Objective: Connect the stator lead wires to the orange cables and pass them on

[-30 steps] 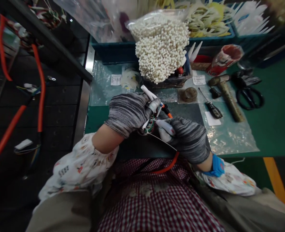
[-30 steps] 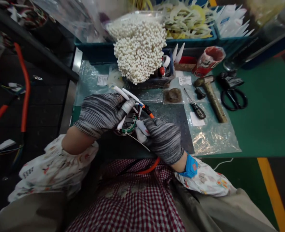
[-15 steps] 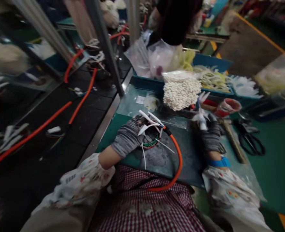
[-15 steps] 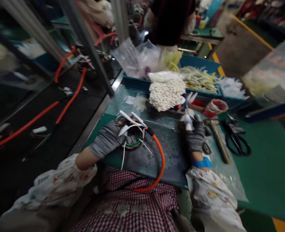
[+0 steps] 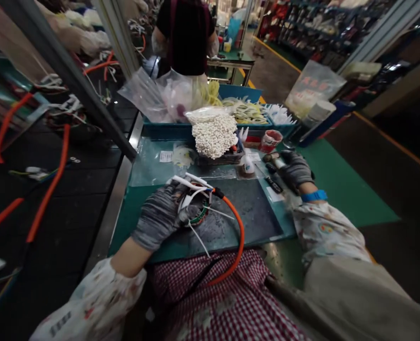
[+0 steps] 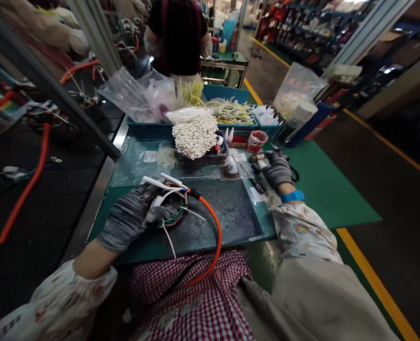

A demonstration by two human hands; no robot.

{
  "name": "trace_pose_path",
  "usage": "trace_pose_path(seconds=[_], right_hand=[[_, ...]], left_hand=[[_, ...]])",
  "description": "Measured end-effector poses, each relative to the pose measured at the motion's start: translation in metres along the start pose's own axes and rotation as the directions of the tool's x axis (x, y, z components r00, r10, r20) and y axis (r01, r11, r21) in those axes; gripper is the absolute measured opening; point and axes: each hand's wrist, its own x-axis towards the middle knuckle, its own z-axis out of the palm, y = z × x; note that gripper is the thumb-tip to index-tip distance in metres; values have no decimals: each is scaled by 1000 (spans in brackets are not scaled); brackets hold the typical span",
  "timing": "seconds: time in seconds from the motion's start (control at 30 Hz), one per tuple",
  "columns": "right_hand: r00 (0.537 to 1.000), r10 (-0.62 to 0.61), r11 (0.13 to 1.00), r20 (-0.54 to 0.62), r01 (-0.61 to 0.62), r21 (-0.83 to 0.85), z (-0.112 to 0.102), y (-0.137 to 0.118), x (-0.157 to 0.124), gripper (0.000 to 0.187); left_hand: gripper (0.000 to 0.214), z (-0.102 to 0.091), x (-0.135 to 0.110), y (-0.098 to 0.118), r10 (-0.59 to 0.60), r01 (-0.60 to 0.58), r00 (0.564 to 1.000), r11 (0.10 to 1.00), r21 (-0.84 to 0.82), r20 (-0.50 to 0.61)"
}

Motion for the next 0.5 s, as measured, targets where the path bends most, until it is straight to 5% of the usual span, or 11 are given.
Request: trace_pose_path(seconds=[0.23, 0.5], right_hand=[[981, 175, 983, -86, -179, -35, -14, 13, 34, 32], [971, 31, 997, -238, -12, 83, -17, 16, 18, 34]], left_hand=[[52, -8, 29, 27, -88, 84, 995, 993, 79, 51], [43, -22, 58, 53, -227, 213, 961, 972, 101, 160]])
